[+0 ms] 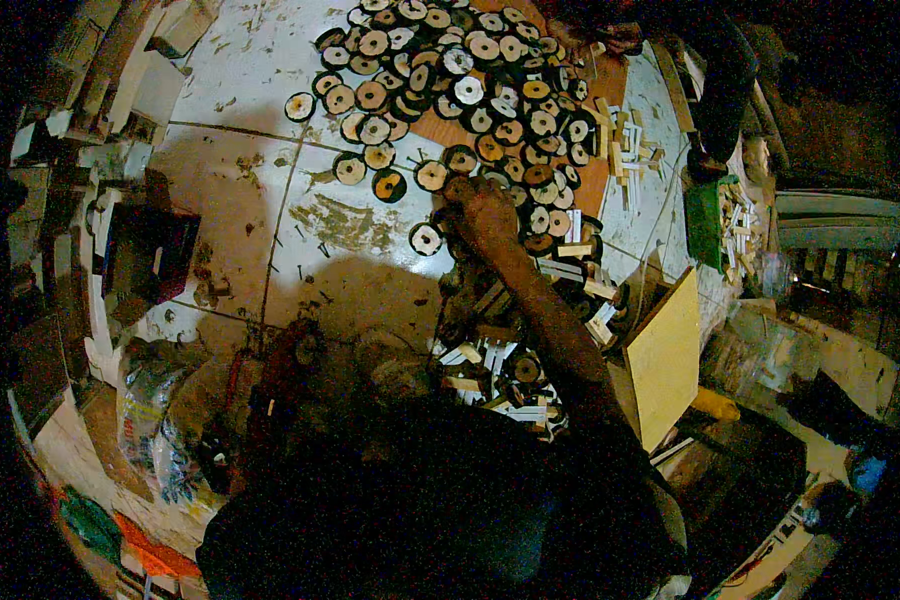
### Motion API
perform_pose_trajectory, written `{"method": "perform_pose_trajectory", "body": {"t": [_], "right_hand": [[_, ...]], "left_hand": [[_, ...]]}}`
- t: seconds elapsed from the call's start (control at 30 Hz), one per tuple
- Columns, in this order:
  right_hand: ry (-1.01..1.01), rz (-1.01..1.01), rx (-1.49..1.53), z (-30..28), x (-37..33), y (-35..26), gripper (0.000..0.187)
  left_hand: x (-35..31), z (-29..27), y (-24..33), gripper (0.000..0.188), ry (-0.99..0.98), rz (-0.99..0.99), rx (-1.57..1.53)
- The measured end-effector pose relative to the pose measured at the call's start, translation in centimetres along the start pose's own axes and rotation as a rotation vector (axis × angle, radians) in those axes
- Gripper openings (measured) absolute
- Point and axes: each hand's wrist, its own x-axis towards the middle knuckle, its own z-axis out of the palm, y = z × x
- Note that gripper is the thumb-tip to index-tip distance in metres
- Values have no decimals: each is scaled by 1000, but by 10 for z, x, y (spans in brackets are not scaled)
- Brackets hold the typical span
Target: The person sits on the floor and repeatedly picks up small wooden discs and short dowels, inserts the dowels into the discs, and places the assembled units into a growing pile. The person handles items one at a time and continues the same insertion and placement cycle.
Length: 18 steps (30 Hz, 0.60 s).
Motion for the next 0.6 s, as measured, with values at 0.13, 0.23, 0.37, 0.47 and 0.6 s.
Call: {"method": "perform_pose_trajectory", "body": {"t": [0.13,0.23,0.37,0.47,0.6], "right_hand": [[-91,-48,155,14,-7,13,45],[-121,-49,112,18,-14,15,49],[-179,-66,15,2,-20,4,50],[-139,-137,128,-17,-15,-5,56],[-208,27,514,-35,-7,-8,63]], "left_hand": [[-2,2,0,31,31,-12,15],[-1,5,2,31,22,-17,4],[-1,5,3,28,15,-46,-16],[-2,3,4,27,21,-40,12],[-3,5,4,27,12,-24,-19]]}}
